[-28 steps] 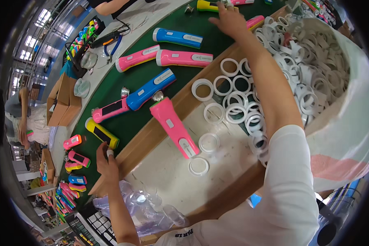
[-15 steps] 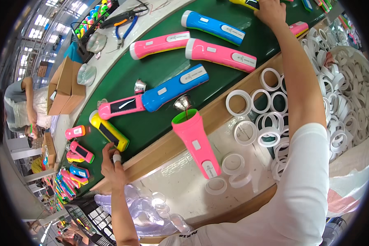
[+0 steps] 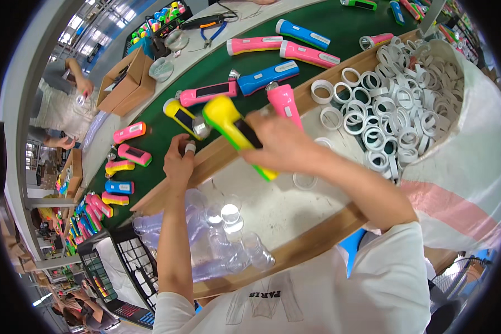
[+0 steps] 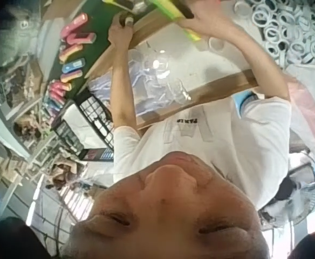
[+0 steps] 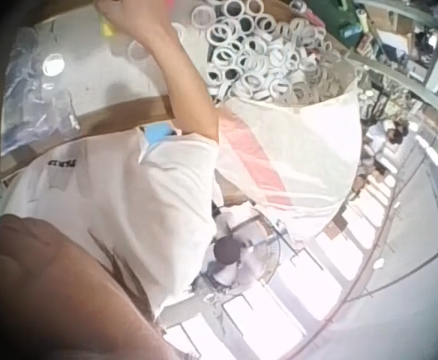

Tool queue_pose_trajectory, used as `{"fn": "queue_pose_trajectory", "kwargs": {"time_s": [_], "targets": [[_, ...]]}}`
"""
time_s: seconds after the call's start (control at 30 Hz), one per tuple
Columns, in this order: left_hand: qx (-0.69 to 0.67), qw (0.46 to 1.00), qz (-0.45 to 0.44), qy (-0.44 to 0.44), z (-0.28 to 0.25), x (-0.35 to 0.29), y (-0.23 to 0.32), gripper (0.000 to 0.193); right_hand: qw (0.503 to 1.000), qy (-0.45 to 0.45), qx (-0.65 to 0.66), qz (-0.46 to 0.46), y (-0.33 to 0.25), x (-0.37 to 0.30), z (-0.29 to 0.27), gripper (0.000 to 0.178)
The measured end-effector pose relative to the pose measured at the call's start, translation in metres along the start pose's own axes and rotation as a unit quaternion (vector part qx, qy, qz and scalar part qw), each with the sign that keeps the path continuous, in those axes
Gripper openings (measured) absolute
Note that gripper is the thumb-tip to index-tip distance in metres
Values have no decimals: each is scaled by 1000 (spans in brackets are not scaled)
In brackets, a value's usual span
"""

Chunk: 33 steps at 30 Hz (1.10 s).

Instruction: Assembling plastic flashlight components on a factory line.

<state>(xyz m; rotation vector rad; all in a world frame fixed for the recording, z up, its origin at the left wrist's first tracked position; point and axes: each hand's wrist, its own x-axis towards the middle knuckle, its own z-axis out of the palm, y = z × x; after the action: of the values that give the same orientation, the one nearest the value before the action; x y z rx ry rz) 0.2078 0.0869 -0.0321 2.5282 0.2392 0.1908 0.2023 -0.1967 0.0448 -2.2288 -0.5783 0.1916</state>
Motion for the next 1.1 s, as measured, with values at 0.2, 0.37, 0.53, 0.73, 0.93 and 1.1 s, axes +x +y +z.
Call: {"fn": "queue_pose_trajectory", "kwargs": {"time_s": [0.2, 0.37, 0.53, 0.73, 0.93, 1.1], "targets": [[-15, 969, 244, -48, -26, -68, 12, 24, 983, 134, -127, 22, 4, -86, 62, 50], [174, 933, 274, -157, -46, -125, 37, 48, 936, 154, -312, 48, 17, -134, 66, 40], [146, 928, 304, -158, -24, -142, 12, 54, 950, 146, -272, 57, 24, -137, 81, 23], [-3, 961, 269, -67, -48, -141, 20, 46, 980, 190, -57, -15, -9, -125, 85, 18], [-220, 956, 191, -24, -49, -147, 72, 51, 968, 210, -51, -124, -18, -103, 102, 57], [-170, 954, 245, -44, -12, -146, 82, 49, 970, 210, 85, -89, -8, -104, 104, 76]]}}
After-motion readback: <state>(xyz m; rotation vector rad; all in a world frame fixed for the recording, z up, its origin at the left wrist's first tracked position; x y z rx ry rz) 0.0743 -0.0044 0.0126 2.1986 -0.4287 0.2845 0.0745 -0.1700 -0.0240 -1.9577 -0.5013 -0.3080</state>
